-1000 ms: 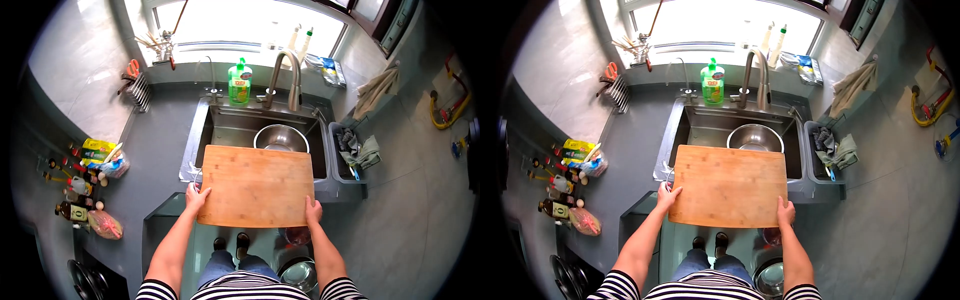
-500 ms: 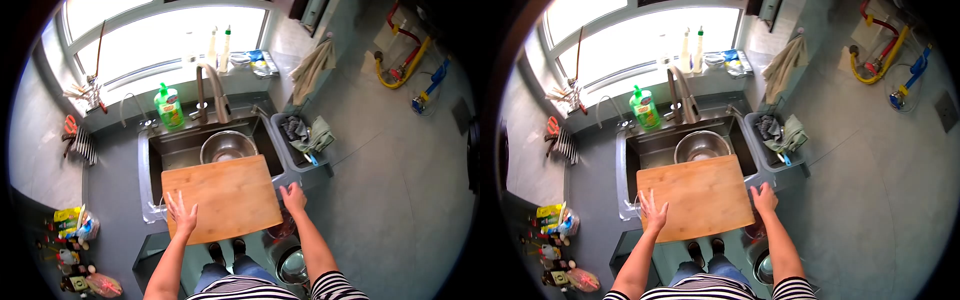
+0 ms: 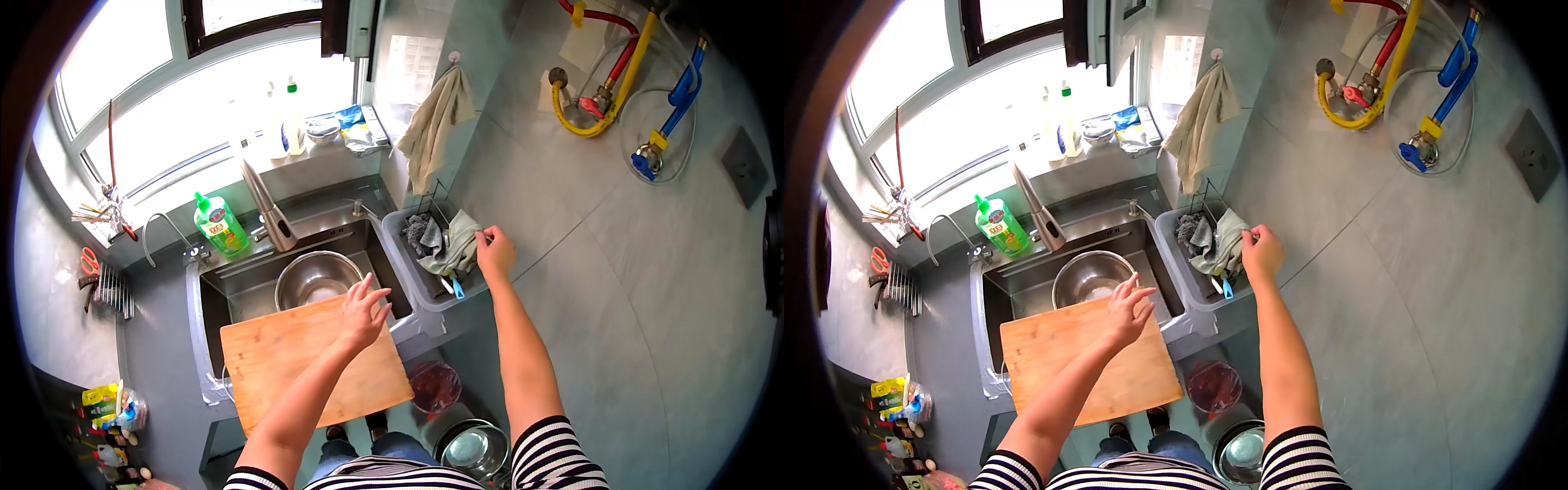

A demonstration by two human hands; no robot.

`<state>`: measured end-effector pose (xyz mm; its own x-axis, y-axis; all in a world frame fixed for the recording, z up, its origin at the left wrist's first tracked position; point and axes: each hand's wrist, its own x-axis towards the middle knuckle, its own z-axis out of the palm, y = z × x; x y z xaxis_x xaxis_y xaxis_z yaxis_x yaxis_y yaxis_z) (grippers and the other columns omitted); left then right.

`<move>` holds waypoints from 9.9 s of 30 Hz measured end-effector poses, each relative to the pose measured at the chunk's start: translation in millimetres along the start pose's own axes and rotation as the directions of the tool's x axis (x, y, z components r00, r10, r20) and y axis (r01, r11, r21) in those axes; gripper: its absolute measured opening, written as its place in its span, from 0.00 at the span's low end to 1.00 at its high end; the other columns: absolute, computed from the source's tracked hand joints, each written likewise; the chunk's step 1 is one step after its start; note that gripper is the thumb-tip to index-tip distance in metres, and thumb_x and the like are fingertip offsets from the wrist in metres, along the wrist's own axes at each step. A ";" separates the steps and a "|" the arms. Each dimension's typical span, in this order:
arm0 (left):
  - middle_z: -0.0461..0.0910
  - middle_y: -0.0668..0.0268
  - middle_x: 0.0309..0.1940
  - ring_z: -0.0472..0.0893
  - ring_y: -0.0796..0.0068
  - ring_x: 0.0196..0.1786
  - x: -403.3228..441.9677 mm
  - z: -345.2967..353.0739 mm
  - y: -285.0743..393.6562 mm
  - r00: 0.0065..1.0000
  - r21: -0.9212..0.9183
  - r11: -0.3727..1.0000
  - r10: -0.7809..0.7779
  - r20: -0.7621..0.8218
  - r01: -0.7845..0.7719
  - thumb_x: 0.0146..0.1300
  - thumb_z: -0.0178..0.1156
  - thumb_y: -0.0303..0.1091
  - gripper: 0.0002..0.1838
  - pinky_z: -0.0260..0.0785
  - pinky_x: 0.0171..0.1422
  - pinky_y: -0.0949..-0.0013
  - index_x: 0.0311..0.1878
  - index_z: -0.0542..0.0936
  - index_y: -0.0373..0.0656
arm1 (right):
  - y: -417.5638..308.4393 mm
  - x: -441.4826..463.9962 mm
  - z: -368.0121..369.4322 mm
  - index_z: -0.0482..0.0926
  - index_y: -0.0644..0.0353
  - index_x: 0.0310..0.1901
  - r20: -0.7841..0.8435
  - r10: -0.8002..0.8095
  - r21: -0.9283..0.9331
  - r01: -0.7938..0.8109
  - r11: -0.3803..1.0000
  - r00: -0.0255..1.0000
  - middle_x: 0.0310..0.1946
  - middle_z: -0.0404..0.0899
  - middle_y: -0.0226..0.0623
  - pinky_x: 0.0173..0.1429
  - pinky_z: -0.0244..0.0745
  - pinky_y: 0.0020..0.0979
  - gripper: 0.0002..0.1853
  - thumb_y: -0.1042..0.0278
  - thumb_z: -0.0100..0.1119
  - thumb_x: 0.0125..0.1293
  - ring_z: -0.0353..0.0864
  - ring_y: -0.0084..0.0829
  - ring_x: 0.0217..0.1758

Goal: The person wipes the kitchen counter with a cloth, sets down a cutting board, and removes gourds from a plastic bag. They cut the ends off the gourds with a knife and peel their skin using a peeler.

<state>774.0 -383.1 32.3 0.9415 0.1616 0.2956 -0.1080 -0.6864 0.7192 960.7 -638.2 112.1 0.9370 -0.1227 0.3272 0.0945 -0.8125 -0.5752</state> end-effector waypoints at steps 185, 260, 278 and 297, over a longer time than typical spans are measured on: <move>0.77 0.50 0.56 0.76 0.50 0.60 -598.4 -390.2 -167.9 0.347 -0.188 0.744 -0.499 -0.794 0.641 0.58 0.49 0.18 0.22 0.67 0.67 0.57 0.56 0.77 0.35 | -457.9 -781.9 270.7 0.70 0.50 0.66 -0.019 -0.602 0.967 0.138 -0.213 -0.798 0.71 0.62 0.34 0.77 0.54 0.42 0.32 0.68 0.60 0.57 0.58 0.39 0.75; 0.66 0.49 0.60 0.65 0.48 0.65 -255.5 -262.2 -259.7 0.514 -0.132 0.551 -0.825 -0.233 0.824 0.58 0.65 0.46 0.37 0.60 0.70 0.55 0.69 0.66 0.46 | -130.2 -217.4 167.1 0.59 0.64 0.72 0.538 -0.320 0.498 0.012 0.867 0.779 0.64 0.72 0.42 0.68 0.65 0.31 0.43 0.72 0.69 0.55 0.72 0.33 0.64; 0.69 0.52 0.56 0.68 0.52 0.62 -446.2 -426.1 -348.2 0.241 -0.082 0.324 -0.830 -0.504 0.943 0.56 0.68 0.39 0.43 0.60 0.69 0.58 0.73 0.60 0.42 | -354.9 -370.1 376.0 0.61 0.66 0.70 0.754 -0.471 0.533 -0.006 0.846 0.458 0.61 0.75 0.41 0.66 0.68 0.30 0.43 0.73 0.73 0.53 0.76 0.30 0.61; 0.61 0.54 0.70 0.60 0.50 0.72 -461.5 -423.2 -249.1 0.297 0.026 0.469 -0.515 -0.804 0.883 0.55 0.65 0.29 0.36 0.54 0.73 0.50 0.69 0.68 0.47 | -489.2 -489.1 366.2 0.69 0.56 0.64 0.352 -0.936 0.756 0.598 0.265 -0.029 0.60 0.69 0.48 0.67 0.62 0.46 0.36 0.70 0.71 0.51 0.65 0.49 0.64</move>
<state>231.3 13.3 -17.2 0.0787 0.9717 0.2226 0.7887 -0.1973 0.5822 579.4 28.0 -41.1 0.0027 0.9642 0.2651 0.8400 0.1417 -0.5237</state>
